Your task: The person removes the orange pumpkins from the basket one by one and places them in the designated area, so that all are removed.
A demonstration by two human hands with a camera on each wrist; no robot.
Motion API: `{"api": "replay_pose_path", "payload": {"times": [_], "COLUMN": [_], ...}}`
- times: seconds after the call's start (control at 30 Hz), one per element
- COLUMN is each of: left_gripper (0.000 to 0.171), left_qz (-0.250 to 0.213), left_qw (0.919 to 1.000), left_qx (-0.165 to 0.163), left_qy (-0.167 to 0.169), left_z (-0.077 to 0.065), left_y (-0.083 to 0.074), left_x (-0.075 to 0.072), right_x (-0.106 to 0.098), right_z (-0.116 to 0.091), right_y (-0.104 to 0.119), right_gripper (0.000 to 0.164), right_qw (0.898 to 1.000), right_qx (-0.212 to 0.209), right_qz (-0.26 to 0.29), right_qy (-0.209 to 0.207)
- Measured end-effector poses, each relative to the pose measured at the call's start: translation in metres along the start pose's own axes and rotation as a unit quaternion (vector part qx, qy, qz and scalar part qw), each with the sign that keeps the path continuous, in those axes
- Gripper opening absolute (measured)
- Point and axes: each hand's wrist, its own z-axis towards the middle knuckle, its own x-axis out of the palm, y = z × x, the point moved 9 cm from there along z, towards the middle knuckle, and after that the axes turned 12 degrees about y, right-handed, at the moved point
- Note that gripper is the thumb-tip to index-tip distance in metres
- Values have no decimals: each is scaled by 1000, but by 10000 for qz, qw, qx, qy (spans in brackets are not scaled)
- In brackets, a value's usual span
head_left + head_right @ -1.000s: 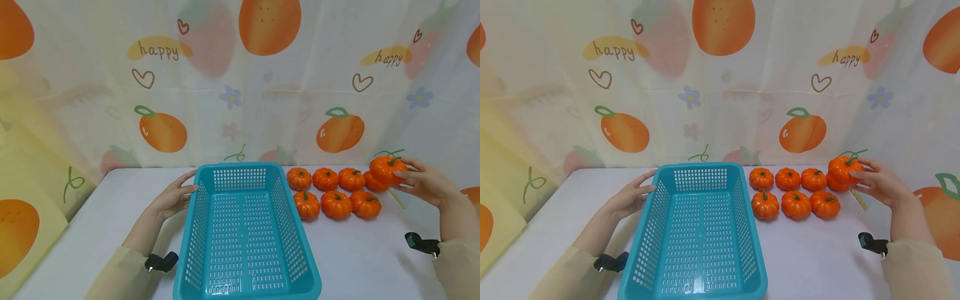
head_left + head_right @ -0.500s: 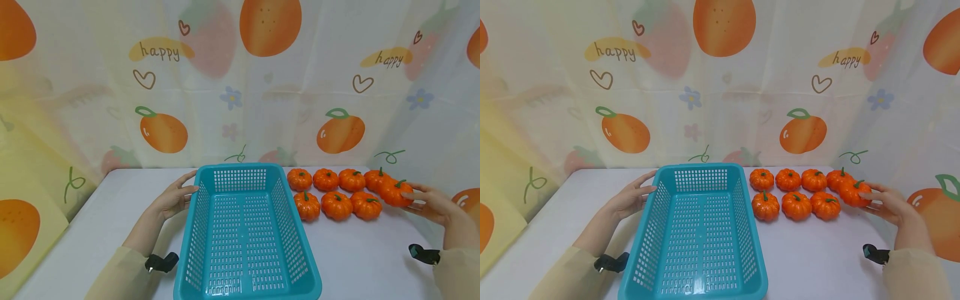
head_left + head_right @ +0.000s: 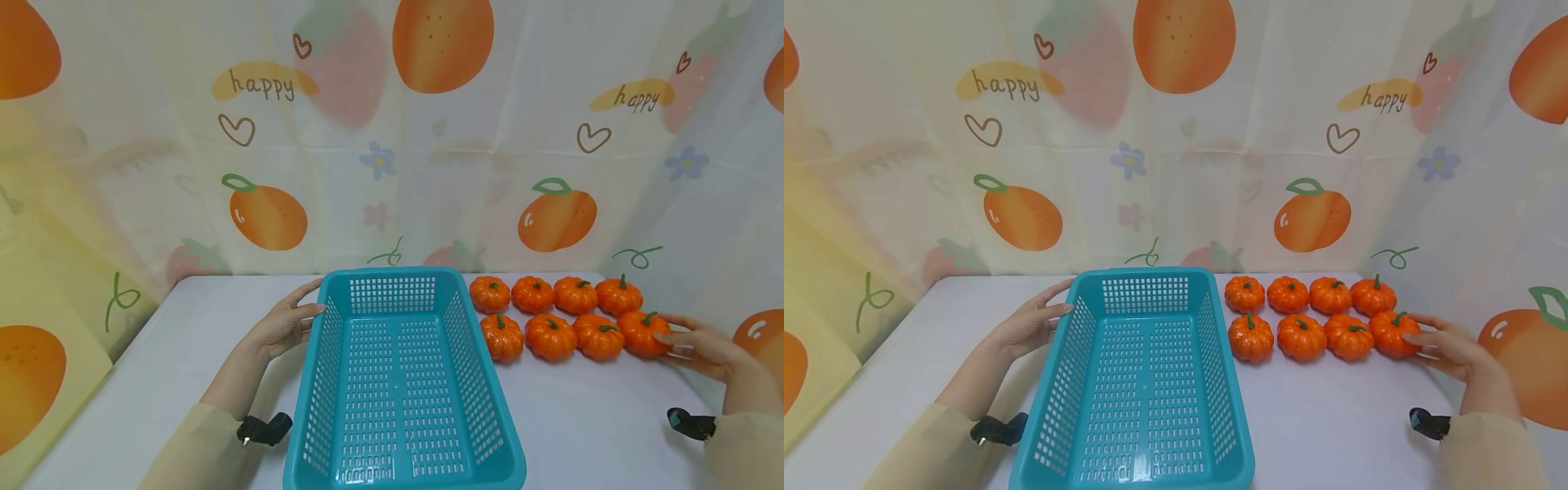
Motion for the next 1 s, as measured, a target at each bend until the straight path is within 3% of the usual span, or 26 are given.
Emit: {"api": "replay_pose_path", "payload": {"times": [0.23, 0.57, 0.7, 1.0], "left_gripper": [80, 79, 79, 81], "left_qz": [-4, 6, 19, 41], "left_qw": [10000, 10000, 10000, 10000], "left_qx": [11, -11, -8, -2], "left_qy": [-19, 2, 18, 26], "left_z": [0, -1, 0, 2], "left_y": [-1, 0, 0, -1], "left_x": [-1, -1, -1, 0], "right_x": [-1, 1, -1, -6], "right_z": [4, 4, 3, 0], "right_y": [-1, -5, -6, -4], "right_gripper": [36, 29, 20, 45], "right_qw": [9998, 9998, 9984, 9889], "right_qx": [-97, 69, 173, 534], "right_qz": [-71, -145, -480, -1320], "right_qy": [152, -89, -223, -433]}}
